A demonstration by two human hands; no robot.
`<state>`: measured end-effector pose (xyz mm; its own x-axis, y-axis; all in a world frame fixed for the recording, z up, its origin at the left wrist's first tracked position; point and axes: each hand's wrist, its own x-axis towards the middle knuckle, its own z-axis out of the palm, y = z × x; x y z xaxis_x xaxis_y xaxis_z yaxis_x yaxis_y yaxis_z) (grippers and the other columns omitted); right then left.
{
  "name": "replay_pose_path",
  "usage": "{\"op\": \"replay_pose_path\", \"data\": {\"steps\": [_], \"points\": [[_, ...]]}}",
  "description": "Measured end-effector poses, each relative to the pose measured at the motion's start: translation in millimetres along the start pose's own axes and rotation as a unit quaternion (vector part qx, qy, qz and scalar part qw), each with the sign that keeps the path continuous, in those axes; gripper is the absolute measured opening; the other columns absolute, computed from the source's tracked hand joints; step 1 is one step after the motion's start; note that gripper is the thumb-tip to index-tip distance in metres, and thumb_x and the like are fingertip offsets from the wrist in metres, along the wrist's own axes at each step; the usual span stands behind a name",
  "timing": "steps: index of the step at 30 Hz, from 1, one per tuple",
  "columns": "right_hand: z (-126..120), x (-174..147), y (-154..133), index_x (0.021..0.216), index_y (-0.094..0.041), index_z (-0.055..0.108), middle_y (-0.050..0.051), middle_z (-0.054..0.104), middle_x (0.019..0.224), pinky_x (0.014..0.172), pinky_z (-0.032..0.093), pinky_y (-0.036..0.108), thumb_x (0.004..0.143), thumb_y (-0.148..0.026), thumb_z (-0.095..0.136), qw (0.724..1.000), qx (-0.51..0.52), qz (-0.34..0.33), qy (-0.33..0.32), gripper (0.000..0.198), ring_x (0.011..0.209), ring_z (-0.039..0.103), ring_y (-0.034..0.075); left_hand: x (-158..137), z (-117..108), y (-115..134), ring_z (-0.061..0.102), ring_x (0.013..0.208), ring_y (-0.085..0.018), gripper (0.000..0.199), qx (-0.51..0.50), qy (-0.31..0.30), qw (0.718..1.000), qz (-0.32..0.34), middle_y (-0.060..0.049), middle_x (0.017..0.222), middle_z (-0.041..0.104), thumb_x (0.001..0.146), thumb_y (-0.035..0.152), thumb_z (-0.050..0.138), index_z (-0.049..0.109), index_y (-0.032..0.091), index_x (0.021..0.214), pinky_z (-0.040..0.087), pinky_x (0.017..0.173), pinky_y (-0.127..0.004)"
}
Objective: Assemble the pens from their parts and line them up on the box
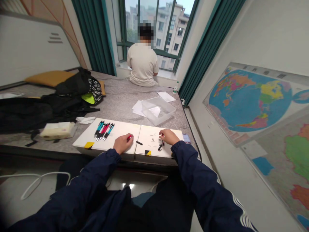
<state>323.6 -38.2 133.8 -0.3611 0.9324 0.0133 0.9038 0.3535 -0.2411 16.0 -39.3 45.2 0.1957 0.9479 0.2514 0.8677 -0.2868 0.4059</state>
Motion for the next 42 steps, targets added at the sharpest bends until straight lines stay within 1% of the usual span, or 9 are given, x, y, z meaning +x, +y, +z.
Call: {"op": "replay_pose_path", "data": {"steps": [2, 6, 10, 15, 21, 29, 33, 37, 42], "points": [[1.2, 0.3, -1.1, 0.094, -0.016, 0.072, 0.006, 0.071, 0.086, 0.07, 0.039, 0.024, 0.081, -0.021, 0.065, 0.999, -0.015, -0.012, -0.032, 0.015, 0.076, 0.062, 0.017, -0.3, 0.2, -0.3, 0.064, 0.078, -0.021, 0.036, -0.009, -0.007, 0.999, 0.035, -0.005, 0.083, 0.07, 0.092, 0.047, 0.043, 0.066, 0.026, 0.111, 0.041, 0.067, -0.027], [10.4, -0.4, -6.8, 0.09, -0.017, 0.073, 0.006, 0.072, 0.085, 0.067, 0.039, 0.023, 0.078, -0.017, 0.067, 0.996, -0.02, -0.034, -0.08, 0.013, 0.074, 0.062, 0.017, 0.8, 1.8, 0.7, 0.064, 0.093, -0.021, 0.038, -0.033, -0.042, 0.987, 0.153, -0.003, 0.099, 0.071, 0.092, 0.047, 0.046, 0.06, 0.029, 0.123, 0.043, 0.077, -0.027], [18.3, 1.8, -13.2, 0.088, -0.016, 0.073, 0.006, 0.072, 0.085, 0.067, 0.039, 0.022, 0.077, -0.016, 0.067, 0.995, -0.015, -0.045, -0.091, 0.013, 0.075, 0.062, 0.017, 2.8, 4.2, 2.1, 0.063, 0.094, -0.019, 0.033, -0.028, -0.062, 0.979, 0.193, -0.003, 0.102, 0.07, 0.095, 0.04, 0.042, 0.062, 0.031, 0.12, 0.043, 0.076, -0.027], [24.5, 15.0, -20.5, 0.087, -0.017, 0.073, 0.007, 0.071, 0.087, 0.07, 0.038, 0.023, 0.078, -0.016, 0.066, 0.995, -0.035, -0.053, -0.075, 0.012, 0.079, 0.062, 0.018, 3.3, 6.1, 1.5, 0.063, 0.093, -0.019, 0.03, -0.028, -0.062, 0.979, 0.192, -0.003, 0.101, 0.07, 0.095, 0.037, 0.043, 0.062, 0.03, 0.117, 0.042, 0.074, -0.027], [34.6, 28.9, -31.7, 0.088, -0.016, 0.073, 0.009, 0.07, 0.092, 0.071, 0.038, 0.025, 0.079, -0.015, 0.061, 0.992, -0.073, -0.043, -0.094, 0.016, 0.084, 0.061, 0.021, 3.0, 6.2, -0.8, 0.063, 0.092, -0.019, 0.027, -0.028, -0.058, 0.98, 0.19, -0.002, 0.099, 0.071, 0.095, 0.036, 0.045, 0.062, 0.03, 0.115, 0.042, 0.074, -0.027], [39.1, 28.1, -36.1, 0.088, -0.014, 0.072, 0.012, 0.069, 0.098, 0.072, 0.038, 0.024, 0.081, -0.015, 0.055, 0.987, -0.093, -0.04, -0.129, 0.018, 0.085, 0.06, 0.02, 4.7, 6.1, 0.2, 0.064, 0.093, -0.019, 0.027, -0.03, -0.062, 0.98, 0.188, -0.002, 0.1, 0.071, 0.094, 0.036, 0.046, 0.063, 0.03, 0.114, 0.043, 0.075, -0.027], [36.4, 29.1, -36.4, 0.087, -0.015, 0.071, 0.011, 0.069, 0.098, 0.068, 0.038, 0.024, 0.08, -0.016, 0.055, 0.983, -0.099, -0.052, -0.144, 0.018, 0.081, 0.06, 0.019, 4.6, 4.8, 0.6, 0.064, 0.094, -0.019, 0.027, -0.036, -0.064, 0.981, 0.182, -0.001, 0.1, 0.071, 0.093, 0.037, 0.047, 0.063, 0.03, 0.114, 0.044, 0.078, -0.027], [30.5, 32.4, -34.6, 0.084, -0.014, 0.071, 0.01, 0.07, 0.089, 0.066, 0.038, 0.024, 0.078, -0.016, 0.057, 0.987, -0.073, -0.064, -0.125, 0.015, 0.077, 0.061, 0.019, 4.5, 4.8, 0.3, 0.064, 0.094, -0.02, 0.026, -0.045, -0.06, 0.983, 0.169, -0.001, 0.101, 0.072, 0.092, 0.036, 0.048, 0.065, 0.029, 0.111, 0.045, 0.078, -0.028], [32.6, 34.1, -38.3, 0.086, -0.014, 0.071, 0.008, 0.071, 0.085, 0.07, 0.041, 0.024, 0.078, -0.014, 0.06, 0.993, 0.011, -0.07, -0.099, 0.014, 0.076, 0.061, 0.017, 6.8, 5.9, 1.0, 0.065, 0.095, -0.02, 0.027, -0.056, -0.064, 0.986, 0.145, -0.002, 0.102, 0.072, 0.091, 0.035, 0.048, 0.067, 0.027, 0.109, 0.045, 0.078, -0.028]]}}
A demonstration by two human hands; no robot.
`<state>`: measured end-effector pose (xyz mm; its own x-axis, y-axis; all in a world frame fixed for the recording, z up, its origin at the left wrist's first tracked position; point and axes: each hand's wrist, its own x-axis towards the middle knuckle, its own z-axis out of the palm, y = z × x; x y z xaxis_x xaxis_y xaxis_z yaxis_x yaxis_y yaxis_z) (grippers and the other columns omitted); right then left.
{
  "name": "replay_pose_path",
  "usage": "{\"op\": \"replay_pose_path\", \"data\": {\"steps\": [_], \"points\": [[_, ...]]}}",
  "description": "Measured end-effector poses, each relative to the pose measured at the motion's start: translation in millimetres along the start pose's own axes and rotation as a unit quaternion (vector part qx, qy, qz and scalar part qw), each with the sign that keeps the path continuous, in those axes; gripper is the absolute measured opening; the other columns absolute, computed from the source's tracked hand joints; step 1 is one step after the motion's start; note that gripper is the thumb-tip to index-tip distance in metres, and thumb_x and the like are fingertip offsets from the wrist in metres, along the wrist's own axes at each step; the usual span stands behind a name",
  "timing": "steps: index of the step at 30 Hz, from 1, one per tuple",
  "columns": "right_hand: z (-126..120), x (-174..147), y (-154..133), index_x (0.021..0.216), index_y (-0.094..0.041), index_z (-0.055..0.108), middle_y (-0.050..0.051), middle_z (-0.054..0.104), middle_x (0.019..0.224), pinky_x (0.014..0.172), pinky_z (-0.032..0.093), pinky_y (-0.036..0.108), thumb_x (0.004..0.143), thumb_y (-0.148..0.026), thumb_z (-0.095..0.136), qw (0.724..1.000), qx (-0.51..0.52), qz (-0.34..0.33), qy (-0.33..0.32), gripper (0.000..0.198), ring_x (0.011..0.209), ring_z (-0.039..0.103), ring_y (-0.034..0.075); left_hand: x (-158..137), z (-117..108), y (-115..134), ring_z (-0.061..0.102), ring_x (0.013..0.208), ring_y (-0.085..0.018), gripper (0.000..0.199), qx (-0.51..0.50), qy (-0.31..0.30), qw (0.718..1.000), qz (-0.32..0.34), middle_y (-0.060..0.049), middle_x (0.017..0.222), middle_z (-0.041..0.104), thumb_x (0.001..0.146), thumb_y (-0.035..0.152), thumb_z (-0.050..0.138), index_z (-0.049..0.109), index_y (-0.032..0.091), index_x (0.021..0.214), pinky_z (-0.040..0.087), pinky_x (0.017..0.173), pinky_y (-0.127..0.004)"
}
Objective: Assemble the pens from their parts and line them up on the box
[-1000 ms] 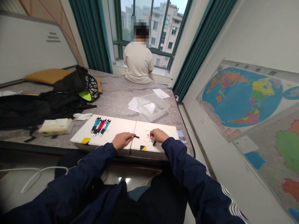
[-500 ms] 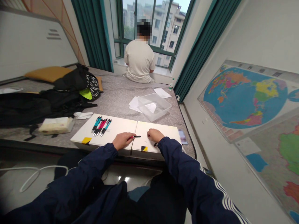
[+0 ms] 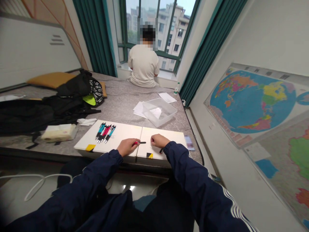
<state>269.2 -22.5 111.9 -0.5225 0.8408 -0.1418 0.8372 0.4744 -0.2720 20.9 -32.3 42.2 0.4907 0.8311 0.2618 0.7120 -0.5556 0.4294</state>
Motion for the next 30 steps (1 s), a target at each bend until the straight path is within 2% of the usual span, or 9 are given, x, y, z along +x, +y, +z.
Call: {"op": "replay_pose_path", "data": {"steps": [5, 7, 10, 12, 16, 19, 23, 25, 30], "points": [[11.2, 7.3, -7.2, 0.082, -0.014, 0.071, 0.004, 0.07, 0.079, 0.069, 0.04, 0.022, 0.076, -0.01, 0.062, 0.998, 0.059, -0.004, 0.021, 0.011, 0.071, 0.06, 0.014, 0.0, -0.1, 0.6, 0.066, 0.091, -0.019, 0.025, 0.006, 0.009, 1.0, 0.003, -0.002, 0.098, 0.073, 0.091, 0.034, 0.049, 0.068, 0.027, 0.105, 0.046, 0.076, -0.027], [14.4, 10.0, -9.8, 0.087, -0.014, 0.071, 0.004, 0.069, 0.08, 0.07, 0.04, 0.023, 0.078, -0.01, 0.062, 0.995, 0.076, -0.008, 0.058, 0.013, 0.071, 0.059, 0.014, -1.3, 0.1, -0.1, 0.066, 0.09, -0.02, 0.024, 0.005, 0.019, 1.0, -0.003, -0.002, 0.097, 0.073, 0.091, 0.034, 0.049, 0.069, 0.027, 0.103, 0.046, 0.075, -0.028], [20.2, 11.5, -17.4, 0.097, -0.014, 0.07, 0.005, 0.067, 0.085, 0.073, 0.041, 0.024, 0.081, -0.011, 0.062, 0.987, 0.097, -0.013, 0.129, 0.019, 0.074, 0.058, 0.014, -2.9, 0.1, -2.5, 0.066, 0.088, -0.02, 0.025, 0.002, 0.042, 0.998, -0.047, -0.003, 0.095, 0.073, 0.09, 0.035, 0.049, 0.068, 0.027, 0.105, 0.045, 0.075, -0.028], [27.6, 11.2, -27.3, 0.095, -0.015, 0.07, 0.004, 0.065, 0.086, 0.074, 0.041, 0.025, 0.081, -0.009, 0.061, 0.98, 0.118, -0.009, 0.163, 0.018, 0.075, 0.057, 0.013, -3.0, -0.4, -4.0, 0.067, 0.087, -0.021, 0.026, -0.001, 0.056, 0.995, -0.081, -0.004, 0.095, 0.073, 0.09, 0.036, 0.049, 0.067, 0.026, 0.106, 0.045, 0.075, -0.028], [51.9, 12.0, -59.4, 0.088, -0.017, 0.069, 0.001, 0.062, 0.084, 0.075, 0.043, 0.025, 0.079, -0.007, 0.061, 0.959, 0.192, -0.008, 0.21, 0.016, 0.071, 0.055, 0.012, -2.9, -1.4, -4.1, 0.067, 0.088, -0.021, 0.025, 0.009, 0.058, 0.992, -0.112, -0.004, 0.096, 0.073, 0.09, 0.035, 0.048, 0.066, 0.027, 0.106, 0.044, 0.073, -0.028], [73.1, 16.3, -84.4, 0.088, -0.019, 0.068, 0.002, 0.062, 0.084, 0.076, 0.044, 0.026, 0.079, -0.009, 0.061, 0.931, 0.248, -0.007, 0.268, 0.014, 0.076, 0.056, 0.014, -3.6, -0.8, -2.6, 0.066, 0.089, -0.022, 0.024, 0.029, 0.047, 0.99, -0.132, -0.005, 0.097, 0.073, 0.088, 0.032, 0.052, 0.064, 0.027, 0.107, 0.043, 0.072, -0.028], [96.9, 22.5, -101.9, 0.086, -0.019, 0.065, 0.003, 0.06, 0.083, 0.069, 0.045, 0.027, 0.082, -0.015, 0.058, 0.89, 0.307, 0.065, 0.332, 0.008, 0.077, 0.056, 0.017, -3.6, 0.2, -1.5, 0.066, 0.086, -0.021, 0.021, 0.046, 0.045, 0.988, -0.142, -0.006, 0.094, 0.072, 0.089, 0.029, 0.049, 0.063, 0.025, 0.105, 0.041, 0.069, -0.027], [104.5, 23.2, -104.1, 0.084, -0.019, 0.064, 0.003, 0.059, 0.082, 0.068, 0.045, 0.027, 0.082, -0.016, 0.058, 0.884, 0.307, 0.074, 0.344, 0.007, 0.077, 0.055, 0.017, -2.8, -0.5, -0.7, 0.065, 0.083, -0.021, 0.02, 0.05, 0.051, 0.987, -0.144, -0.006, 0.091, 0.072, 0.091, 0.03, 0.048, 0.064, 0.024, 0.101, 0.04, 0.067, -0.027], [110.1, 20.3, -102.8, 0.084, -0.019, 0.062, 0.003, 0.056, 0.081, 0.068, 0.044, 0.027, 0.082, -0.014, 0.057, 0.885, 0.293, 0.051, 0.358, 0.007, 0.076, 0.054, 0.018, -0.9, -4.5, 4.0, 0.064, 0.078, -0.019, 0.019, 0.058, 0.04, 0.986, -0.154, -0.005, 0.084, 0.07, 0.091, 0.034, 0.049, 0.064, 0.023, 0.091, 0.036, 0.063, -0.025]]}}
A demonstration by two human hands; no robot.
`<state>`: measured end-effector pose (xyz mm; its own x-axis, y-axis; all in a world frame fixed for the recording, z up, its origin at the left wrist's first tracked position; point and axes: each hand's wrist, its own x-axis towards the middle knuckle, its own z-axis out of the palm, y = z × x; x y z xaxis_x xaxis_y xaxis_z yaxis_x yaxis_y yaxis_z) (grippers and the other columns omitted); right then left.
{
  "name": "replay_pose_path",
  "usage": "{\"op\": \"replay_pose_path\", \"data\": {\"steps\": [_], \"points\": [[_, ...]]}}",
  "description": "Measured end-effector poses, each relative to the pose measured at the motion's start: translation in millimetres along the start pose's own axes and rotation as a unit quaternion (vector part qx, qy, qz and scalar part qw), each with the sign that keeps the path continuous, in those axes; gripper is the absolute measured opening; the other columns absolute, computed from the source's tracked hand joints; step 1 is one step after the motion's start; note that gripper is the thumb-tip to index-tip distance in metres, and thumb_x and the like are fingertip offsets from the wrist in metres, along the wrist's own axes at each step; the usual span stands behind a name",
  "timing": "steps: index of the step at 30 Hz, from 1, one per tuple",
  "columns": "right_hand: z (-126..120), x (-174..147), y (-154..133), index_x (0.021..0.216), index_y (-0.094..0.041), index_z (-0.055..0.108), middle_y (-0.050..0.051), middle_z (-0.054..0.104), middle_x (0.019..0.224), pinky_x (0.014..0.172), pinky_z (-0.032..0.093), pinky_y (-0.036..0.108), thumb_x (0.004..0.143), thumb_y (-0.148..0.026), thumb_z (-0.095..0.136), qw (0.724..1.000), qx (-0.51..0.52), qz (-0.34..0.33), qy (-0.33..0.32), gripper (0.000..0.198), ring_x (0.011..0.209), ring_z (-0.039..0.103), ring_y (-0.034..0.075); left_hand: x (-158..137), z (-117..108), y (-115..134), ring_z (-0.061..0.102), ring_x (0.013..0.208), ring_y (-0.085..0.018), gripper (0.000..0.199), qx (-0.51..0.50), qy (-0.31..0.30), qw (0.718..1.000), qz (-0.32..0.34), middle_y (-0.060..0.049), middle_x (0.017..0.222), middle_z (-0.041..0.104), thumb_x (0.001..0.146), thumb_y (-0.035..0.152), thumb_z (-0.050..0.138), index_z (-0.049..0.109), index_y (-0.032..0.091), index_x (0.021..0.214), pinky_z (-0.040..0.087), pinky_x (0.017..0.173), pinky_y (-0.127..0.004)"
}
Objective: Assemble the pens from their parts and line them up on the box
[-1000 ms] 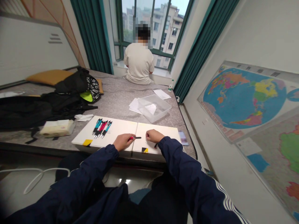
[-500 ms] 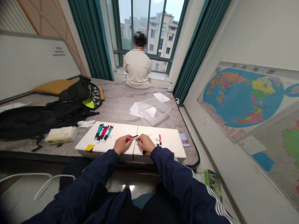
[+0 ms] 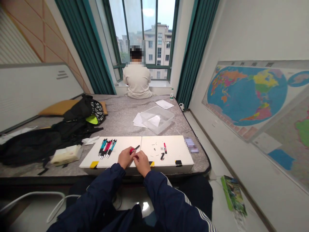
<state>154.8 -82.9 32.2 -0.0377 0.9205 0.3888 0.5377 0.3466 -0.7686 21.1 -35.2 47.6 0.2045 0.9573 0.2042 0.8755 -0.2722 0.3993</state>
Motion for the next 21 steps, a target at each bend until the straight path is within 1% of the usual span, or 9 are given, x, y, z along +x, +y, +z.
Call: {"op": "replay_pose_path", "data": {"steps": [5, 9, 12, 15, 18, 21], "points": [[-1.4, -0.6, -1.6, 0.082, -0.02, 0.061, 0.002, 0.055, 0.08, 0.068, 0.045, 0.028, 0.079, -0.011, 0.057, 1.0, 0.008, -0.003, 0.018, 0.01, 0.076, 0.055, 0.018, -3.0, -1.3, 3.9, 0.064, 0.076, -0.02, 0.026, -0.001, -0.016, 1.0, -0.009, -0.004, 0.081, 0.071, 0.091, 0.044, 0.047, 0.066, 0.026, 0.092, 0.033, 0.059, -0.025], [1.2, -1.8, -1.9, 0.08, -0.022, 0.062, 0.003, 0.056, 0.08, 0.068, 0.047, 0.029, 0.078, -0.011, 0.058, 1.0, 0.007, 0.0, 0.018, 0.012, 0.075, 0.057, 0.019, -4.3, 0.9, 2.0, 0.065, 0.075, -0.02, 0.026, -0.041, -0.014, 0.999, -0.007, -0.003, 0.08, 0.072, 0.089, 0.047, 0.05, 0.067, 0.027, 0.092, 0.036, 0.06, -0.025], [3.9, -1.4, 1.1, 0.078, -0.024, 0.063, 0.002, 0.058, 0.077, 0.065, 0.048, 0.03, 0.076, -0.012, 0.059, 1.0, 0.011, 0.017, 0.003, 0.012, 0.072, 0.059, 0.02, -3.6, 3.2, -2.1, 0.065, 0.071, -0.019, 0.027, -0.095, 0.033, 0.995, -0.015, -0.003, 0.075, 0.071, 0.09, 0.044, 0.047, 0.067, 0.025, 0.087, 0.041, 0.065, -0.026], [5.5, 1.0, 5.3, 0.076, -0.025, 0.064, 0.001, 0.061, 0.075, 0.064, 0.049, 0.031, 0.073, -0.014, 0.062, 0.998, 0.032, 0.046, 0.002, 0.011, 0.069, 0.06, 0.02, -2.4, 3.7, -7.1, 0.063, 0.067, -0.018, 0.034, -0.179, 0.082, 0.98, -0.018, -0.001, 0.069, 0.068, 0.091, 0.045, 0.041, 0.065, 0.023, 0.081, 0.045, 0.067, -0.027], [4.9, 5.5, 9.7, 0.075, -0.024, 0.067, 0.0, 0.064, 0.071, 0.063, 0.05, 0.031, 0.07, -0.019, 0.067, 0.993, 0.089, 0.082, 0.005, 0.007, 0.065, 0.061, 0.019, -1.2, 2.1, -11.2, 0.062, 0.068, -0.018, 0.039, -0.25, 0.094, 0.964, -0.02, -0.002, 0.068, 0.067, 0.09, 0.047, 0.04, 0.064, 0.021, 0.075, 0.047, 0.068, -0.027], [2.2, 9.9, 14.2, 0.076, -0.021, 0.07, 0.001, 0.065, 0.066, 0.062, 0.049, 0.03, 0.07, -0.024, 0.07, 0.984, 0.138, 0.114, -0.013, 0.007, 0.062, 0.061, 0.019, -1.2, 0.2, -12.4, 0.061, 0.066, -0.018, 0.043, -0.279, 0.096, 0.955, -0.031, -0.002, 0.063, 0.064, 0.09, 0.049, 0.039, 0.063, 0.02, 0.07, 0.047, 0.067, -0.028]]}}
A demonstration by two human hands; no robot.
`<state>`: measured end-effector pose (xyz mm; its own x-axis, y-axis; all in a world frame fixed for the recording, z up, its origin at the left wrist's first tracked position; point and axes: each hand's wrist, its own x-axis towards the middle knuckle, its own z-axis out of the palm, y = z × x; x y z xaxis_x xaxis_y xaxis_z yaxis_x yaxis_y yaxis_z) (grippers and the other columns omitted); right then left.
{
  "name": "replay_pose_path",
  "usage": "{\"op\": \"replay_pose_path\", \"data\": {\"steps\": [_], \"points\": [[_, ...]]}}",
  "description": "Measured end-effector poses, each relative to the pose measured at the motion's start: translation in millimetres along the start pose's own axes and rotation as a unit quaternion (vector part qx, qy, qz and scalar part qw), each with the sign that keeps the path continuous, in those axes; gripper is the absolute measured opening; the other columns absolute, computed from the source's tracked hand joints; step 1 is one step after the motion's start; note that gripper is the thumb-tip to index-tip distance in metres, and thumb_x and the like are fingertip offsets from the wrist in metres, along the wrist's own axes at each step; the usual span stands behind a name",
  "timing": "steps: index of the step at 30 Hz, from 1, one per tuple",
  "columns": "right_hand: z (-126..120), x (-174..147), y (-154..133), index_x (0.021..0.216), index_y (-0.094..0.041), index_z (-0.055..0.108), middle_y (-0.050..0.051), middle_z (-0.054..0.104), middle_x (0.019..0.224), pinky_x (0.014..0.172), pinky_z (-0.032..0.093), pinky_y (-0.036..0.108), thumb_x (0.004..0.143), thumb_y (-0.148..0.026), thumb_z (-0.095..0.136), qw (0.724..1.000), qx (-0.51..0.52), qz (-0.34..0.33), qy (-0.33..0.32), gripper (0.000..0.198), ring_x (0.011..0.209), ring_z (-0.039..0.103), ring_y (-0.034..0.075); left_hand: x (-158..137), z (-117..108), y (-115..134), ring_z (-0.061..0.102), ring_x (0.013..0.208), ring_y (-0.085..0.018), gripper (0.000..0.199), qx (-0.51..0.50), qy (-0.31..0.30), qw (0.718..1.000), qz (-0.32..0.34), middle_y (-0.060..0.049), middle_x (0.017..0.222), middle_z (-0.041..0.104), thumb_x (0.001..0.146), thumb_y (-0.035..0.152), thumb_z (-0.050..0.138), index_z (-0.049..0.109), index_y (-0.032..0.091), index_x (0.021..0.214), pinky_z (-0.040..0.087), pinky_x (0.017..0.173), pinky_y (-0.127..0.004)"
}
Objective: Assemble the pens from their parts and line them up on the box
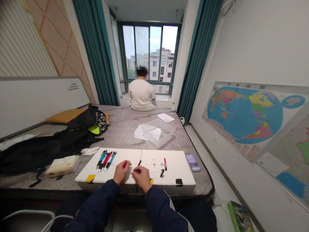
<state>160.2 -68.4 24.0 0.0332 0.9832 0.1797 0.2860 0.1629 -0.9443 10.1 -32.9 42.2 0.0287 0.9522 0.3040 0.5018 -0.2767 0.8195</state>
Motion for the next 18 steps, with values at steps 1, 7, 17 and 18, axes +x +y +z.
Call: {"op": "replay_pose_path", "data": {"steps": [1, 7, 17, 18], "points": [[-1.3, 1.0, 0.7, 0.076, -0.021, 0.071, 0.001, 0.066, 0.065, 0.061, 0.048, 0.03, 0.07, -0.026, 0.071, 1.0, 0.007, 0.006, -0.005, 0.008, 0.061, 0.06, 0.018, -0.5, -0.4, 0.7, 0.06, 0.063, -0.018, 0.044, -0.011, -0.001, 1.0, -0.006, -0.001, 0.06, 0.062, 0.09, 0.05, 0.038, 0.063, 0.02, 0.07, 0.047, 0.064, -0.028], [-3.8, -2.0, 1.3, 0.079, -0.018, 0.071, 0.003, 0.069, 0.072, 0.064, 0.048, 0.029, 0.072, -0.029, 0.069, 1.0, 0.017, -0.013, -0.003, 0.013, 0.065, 0.061, 0.017, -4.4, -3.2, 8.6, 0.057, 0.06, -0.015, 0.053, -0.072, -0.007, 0.997, -0.016, 0.0, 0.059, 0.056, 0.093, 0.057, 0.03, 0.063, 0.018, 0.077, 0.047, 0.065, -0.027], [-4.9, -1.8, -2.6, 0.081, -0.016, 0.071, 0.004, 0.07, 0.075, 0.066, 0.048, 0.027, 0.073, -0.03, 0.07, 0.999, 0.039, 0.003, -0.016, 0.016, 0.068, 0.062, 0.016, -2.1, 8.5, -5.0, 0.057, 0.065, -0.015, 0.028, 0.051, 0.008, 0.997, 0.055, 0.001, 0.072, 0.061, 0.086, 0.035, 0.051, 0.061, 0.019, 0.106, 0.047, 0.069, -0.027], [-4.4, -2.0, -1.9, 0.081, -0.016, 0.071, 0.004, 0.07, 0.075, 0.066, 0.048, 0.026, 0.073, -0.029, 0.07, 0.999, 0.041, -0.002, -0.017, 0.015, 0.068, 0.062, 0.016, -1.7, 10.4, -6.5, 0.058, 0.067, -0.015, 0.03, 0.057, 0.01, 0.996, 0.071, 0.0, 0.076, 0.061, 0.084, 0.031, 0.052, 0.059, 0.019, 0.111, 0.048, 0.07, -0.027]]}}
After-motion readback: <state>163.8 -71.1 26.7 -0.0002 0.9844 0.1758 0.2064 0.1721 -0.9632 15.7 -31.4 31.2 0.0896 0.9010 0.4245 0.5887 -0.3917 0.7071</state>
